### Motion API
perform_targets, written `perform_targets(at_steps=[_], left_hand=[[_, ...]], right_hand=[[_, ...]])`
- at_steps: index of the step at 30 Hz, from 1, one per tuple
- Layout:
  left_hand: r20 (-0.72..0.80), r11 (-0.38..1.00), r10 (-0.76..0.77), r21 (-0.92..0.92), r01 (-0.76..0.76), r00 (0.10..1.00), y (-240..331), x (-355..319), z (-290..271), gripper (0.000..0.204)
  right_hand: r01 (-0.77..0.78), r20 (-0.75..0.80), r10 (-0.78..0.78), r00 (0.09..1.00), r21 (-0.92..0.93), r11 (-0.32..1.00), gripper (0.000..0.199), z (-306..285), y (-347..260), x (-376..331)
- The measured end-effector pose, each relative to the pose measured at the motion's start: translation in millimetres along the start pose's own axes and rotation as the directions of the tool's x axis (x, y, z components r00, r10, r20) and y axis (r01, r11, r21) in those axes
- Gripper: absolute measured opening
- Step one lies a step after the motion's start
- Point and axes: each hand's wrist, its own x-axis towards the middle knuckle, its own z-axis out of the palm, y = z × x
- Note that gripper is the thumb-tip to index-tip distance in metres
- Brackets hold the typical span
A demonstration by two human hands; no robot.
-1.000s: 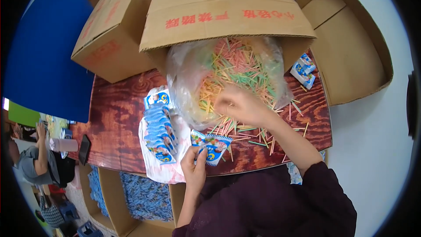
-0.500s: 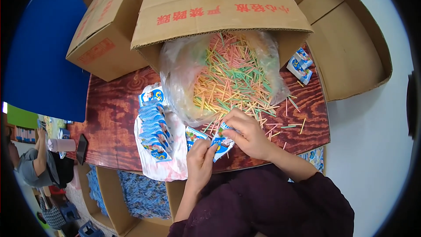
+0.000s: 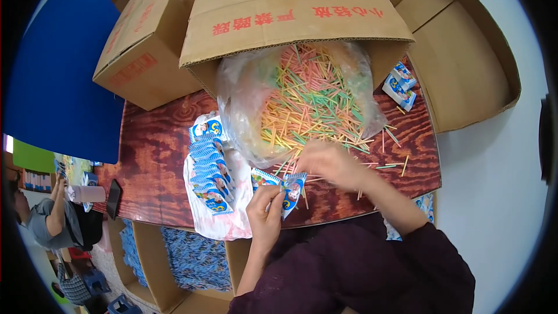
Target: Manually packaging groups of colorful wooden sticks into individual small blue plastic bags.
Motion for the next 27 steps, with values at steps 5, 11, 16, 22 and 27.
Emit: perform_targets(at_steps=[5,11,16,22,27], left_hand=[[-0.045,0.989,-0.123,-0.092,0.118,0.991,-13.7,-10.3,-11.1,0.004],[-0.004,0.985,-0.122,-0.122,0.121,0.993,-14.1,-13.5,-5.7,0.003],[-0.025,0.979,-0.144,-0.146,0.139,0.989,-20.0,-14.1,-12.4,0.003],[-0.016,0.968,-0.178,-0.183,0.172,0.984,-26.9,-9.9,-18.3,0.004],[-0.002,0.976,-0.142,-0.169,0.139,0.990,-18.2,-5.7,-13.4,0.004]], right_hand=[[-0.302,-0.440,-0.056,0.896,-0.696,0.651,0.020,-72.4,39.6,72.8],[-0.349,-0.388,-0.113,0.915,-0.900,0.263,0.021,-32.2,65.2,126.2],[-0.419,-0.373,0.190,0.908,-0.827,0.375,0.029,-33.6,66.4,131.5],[-0.472,-0.379,0.303,0.874,-0.522,0.710,0.030,-83.9,67.2,126.9],[-0.408,-0.191,0.373,0.908,-0.204,0.890,0.034,-109.2,77.7,132.5]])
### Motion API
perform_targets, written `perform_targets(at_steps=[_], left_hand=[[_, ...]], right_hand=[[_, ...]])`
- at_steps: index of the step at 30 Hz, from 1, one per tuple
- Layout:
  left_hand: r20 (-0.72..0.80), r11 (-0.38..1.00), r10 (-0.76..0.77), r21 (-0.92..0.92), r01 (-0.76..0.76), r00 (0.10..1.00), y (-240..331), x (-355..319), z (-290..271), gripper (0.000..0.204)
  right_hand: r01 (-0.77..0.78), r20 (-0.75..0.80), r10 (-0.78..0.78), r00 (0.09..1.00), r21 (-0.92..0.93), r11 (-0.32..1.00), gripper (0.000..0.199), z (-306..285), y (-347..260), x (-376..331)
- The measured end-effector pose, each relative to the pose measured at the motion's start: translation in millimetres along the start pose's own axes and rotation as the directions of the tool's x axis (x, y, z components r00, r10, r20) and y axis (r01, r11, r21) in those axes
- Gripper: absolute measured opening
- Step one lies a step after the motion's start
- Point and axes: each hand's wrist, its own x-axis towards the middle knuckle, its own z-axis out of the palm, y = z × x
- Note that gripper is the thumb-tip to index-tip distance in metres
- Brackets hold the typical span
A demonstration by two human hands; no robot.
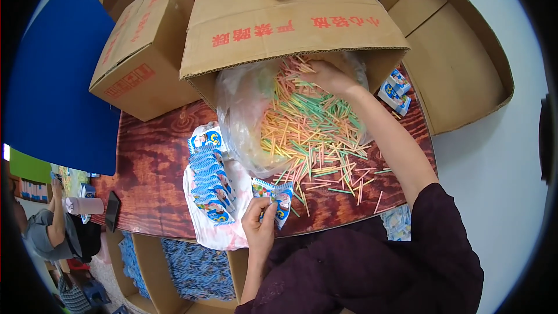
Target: Manually packaging groups of colorful wooden sticks into individual small blue plastic bags.
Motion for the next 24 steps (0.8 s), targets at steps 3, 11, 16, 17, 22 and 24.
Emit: perform_targets(at_steps=[3,11,16,17,22,24], left_hand=[[0.005,1.000,-0.024,0.009,0.024,1.000,-2.9,-5.0,0.4,0.005],[-0.026,0.999,-0.030,0.031,0.030,0.999,-0.1,-8.0,0.0,0.004],[-0.019,0.999,-0.047,0.015,0.047,0.999,1.0,-5.5,1.1,0.004],[-0.025,0.999,-0.052,0.005,0.052,0.998,1.7,-5.8,1.1,0.004],[-0.016,1.000,0.008,0.012,-0.007,1.000,-1.1,-5.8,2.9,0.004],[0.006,0.995,-0.068,-0.067,0.069,0.998,-6.9,-6.4,2.6,0.004]], right_hand=[[-0.130,0.136,0.115,0.984,0.110,0.985,0.031,-1.5,-17.5,-7.3],[0.025,0.079,-0.022,0.997,-0.029,0.999,0.023,-3.0,-17.2,-4.5],[0.062,0.098,-0.088,0.991,0.236,0.970,0.030,7.9,12.1,0.6],[0.063,0.105,-0.089,0.990,0.235,0.970,0.030,4.6,3.7,-4.1],[-0.386,0.435,0.122,0.892,0.594,0.706,0.035,4.9,-7.1,-53.9],[-0.443,0.494,0.117,0.862,0.619,0.649,0.028,14.6,-2.6,-69.9]])
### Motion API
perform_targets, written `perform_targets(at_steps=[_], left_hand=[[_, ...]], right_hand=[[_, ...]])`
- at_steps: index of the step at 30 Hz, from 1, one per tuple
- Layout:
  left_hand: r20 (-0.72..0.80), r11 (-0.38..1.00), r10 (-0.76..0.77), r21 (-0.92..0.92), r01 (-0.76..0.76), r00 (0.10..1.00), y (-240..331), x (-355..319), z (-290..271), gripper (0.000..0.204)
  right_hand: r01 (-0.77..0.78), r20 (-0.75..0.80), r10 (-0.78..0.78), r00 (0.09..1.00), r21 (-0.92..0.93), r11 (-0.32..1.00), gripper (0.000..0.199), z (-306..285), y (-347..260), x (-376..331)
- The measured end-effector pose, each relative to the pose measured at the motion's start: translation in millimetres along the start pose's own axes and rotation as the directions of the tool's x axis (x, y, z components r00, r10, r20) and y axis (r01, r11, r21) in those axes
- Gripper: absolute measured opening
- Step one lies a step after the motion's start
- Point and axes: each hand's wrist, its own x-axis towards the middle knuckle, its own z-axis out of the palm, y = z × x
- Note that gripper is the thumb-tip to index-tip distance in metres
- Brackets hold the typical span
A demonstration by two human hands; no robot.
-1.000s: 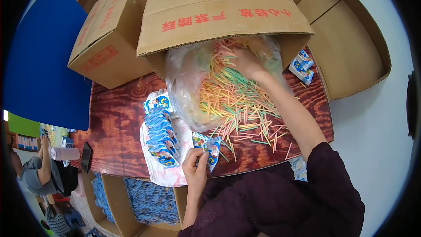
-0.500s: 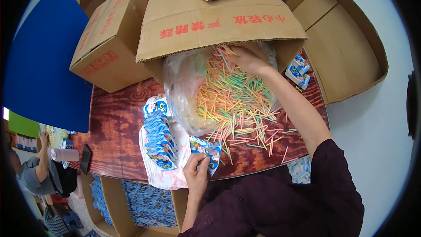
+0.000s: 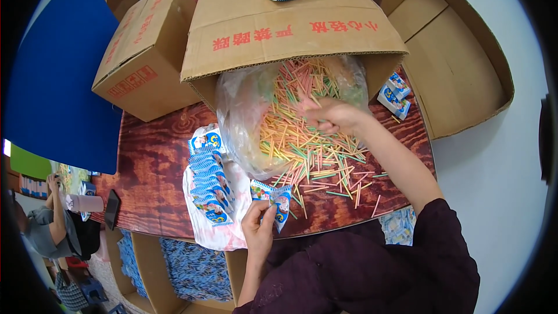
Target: Manually packaging groups of colorful wooden sticks into individual small blue plastic bags.
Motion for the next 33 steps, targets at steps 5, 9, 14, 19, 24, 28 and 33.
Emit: perform_targets(at_steps=[5,9,14,19,24,28,33], left_hand=[[-0.002,0.994,-0.036,-0.107,0.035,0.999,-1.3,3.7,0.3,0.003],[-0.016,0.993,-0.050,-0.108,0.048,0.999,-4.1,2.4,1.0,0.002],[-0.031,0.917,-0.204,-0.356,0.180,0.978,6.0,2.1,15.8,0.004],[-0.008,0.876,-0.136,-0.469,0.116,0.991,4.8,23.7,21.3,0.008],[-0.016,0.879,-0.097,-0.471,0.078,0.995,13.2,30.5,29.7,0.010],[-0.033,0.861,-0.136,-0.499,0.102,0.990,5.4,25.4,25.7,0.009],[-0.034,0.874,-0.172,-0.466,0.136,0.985,10.8,29.5,23.6,0.008]], right_hand=[[0.051,-0.183,-0.075,0.980,-0.129,0.990,0.031,19.4,2.0,-6.4],[0.135,-0.212,-0.167,0.963,-0.156,0.978,0.033,16.1,-5.0,-10.3],[0.190,-0.083,-0.172,0.982,0.324,0.927,0.034,27.9,18.2,-24.5],[0.060,0.079,-0.095,0.992,0.364,0.929,0.039,32.6,40.9,-30.1],[0.063,0.063,-0.110,0.992,0.512,0.857,0.043,39.3,55.4,-27.7],[0.239,-0.009,-0.281,0.960,0.554,0.797,0.040,52.1,58.5,-31.3],[0.169,0.104,-0.254,0.962,0.505,0.846,0.031,58.4,74.9,-28.6]])
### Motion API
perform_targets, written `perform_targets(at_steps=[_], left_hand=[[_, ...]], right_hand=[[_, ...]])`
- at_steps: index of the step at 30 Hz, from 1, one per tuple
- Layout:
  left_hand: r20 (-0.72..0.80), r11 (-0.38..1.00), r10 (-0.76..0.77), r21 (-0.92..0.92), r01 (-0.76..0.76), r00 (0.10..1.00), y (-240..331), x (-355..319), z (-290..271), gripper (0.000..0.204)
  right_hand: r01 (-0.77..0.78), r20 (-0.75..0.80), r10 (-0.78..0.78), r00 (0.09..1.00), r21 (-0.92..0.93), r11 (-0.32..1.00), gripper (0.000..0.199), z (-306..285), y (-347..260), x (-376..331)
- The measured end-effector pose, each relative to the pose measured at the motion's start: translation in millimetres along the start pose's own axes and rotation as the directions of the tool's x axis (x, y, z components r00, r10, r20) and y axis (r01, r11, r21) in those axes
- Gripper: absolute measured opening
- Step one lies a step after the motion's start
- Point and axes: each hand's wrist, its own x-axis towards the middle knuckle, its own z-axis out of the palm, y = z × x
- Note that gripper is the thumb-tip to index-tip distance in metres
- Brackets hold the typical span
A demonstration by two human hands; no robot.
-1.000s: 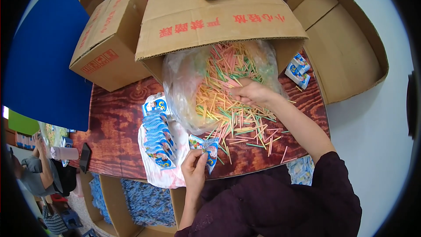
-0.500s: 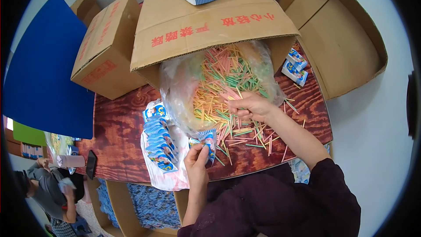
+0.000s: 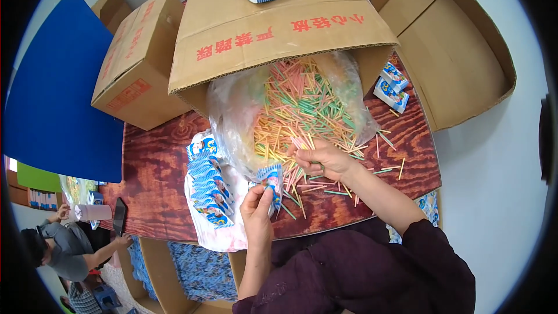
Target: Manually packaging groups of colorful wooden sticks into individual small blue plastic bags.
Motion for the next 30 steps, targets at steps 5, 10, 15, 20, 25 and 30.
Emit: perform_targets(at_steps=[5,10,15,20,25,30], left_hand=[[0.051,0.979,0.187,0.075,-0.190,0.981,1.4,37.1,26.0,0.010],[0.168,0.943,0.282,0.134,-0.305,0.945,6.5,51.2,49.4,0.010],[0.289,0.969,0.104,0.188,-0.163,0.952,2.3,44.1,52.2,0.010],[0.224,0.994,-0.068,0.093,0.048,0.972,3.9,41.0,48.9,0.014],[0.254,0.994,-0.109,0.059,0.097,0.961,-7.5,45.0,31.2,0.012],[0.290,0.984,-0.156,0.132,0.122,0.944,-10.4,36.8,31.2,0.011]], right_hand=[[-0.061,0.023,0.063,0.998,-0.076,0.995,0.019,8.3,9.7,0.4],[-0.102,0.023,0.106,0.994,-0.133,0.986,0.009,19.5,21.9,-7.8],[-0.185,0.117,0.206,0.971,-0.169,0.968,0.029,18.2,24.0,-17.4],[-0.235,0.131,0.221,0.966,0.097,0.967,0.038,18.5,30.0,-25.6],[-0.332,0.174,0.310,0.935,0.113,0.937,0.045,20.1,37.6,-32.5],[-0.257,-0.038,0.265,0.964,0.145,0.955,0.039,31.7,47.9,-33.9]])
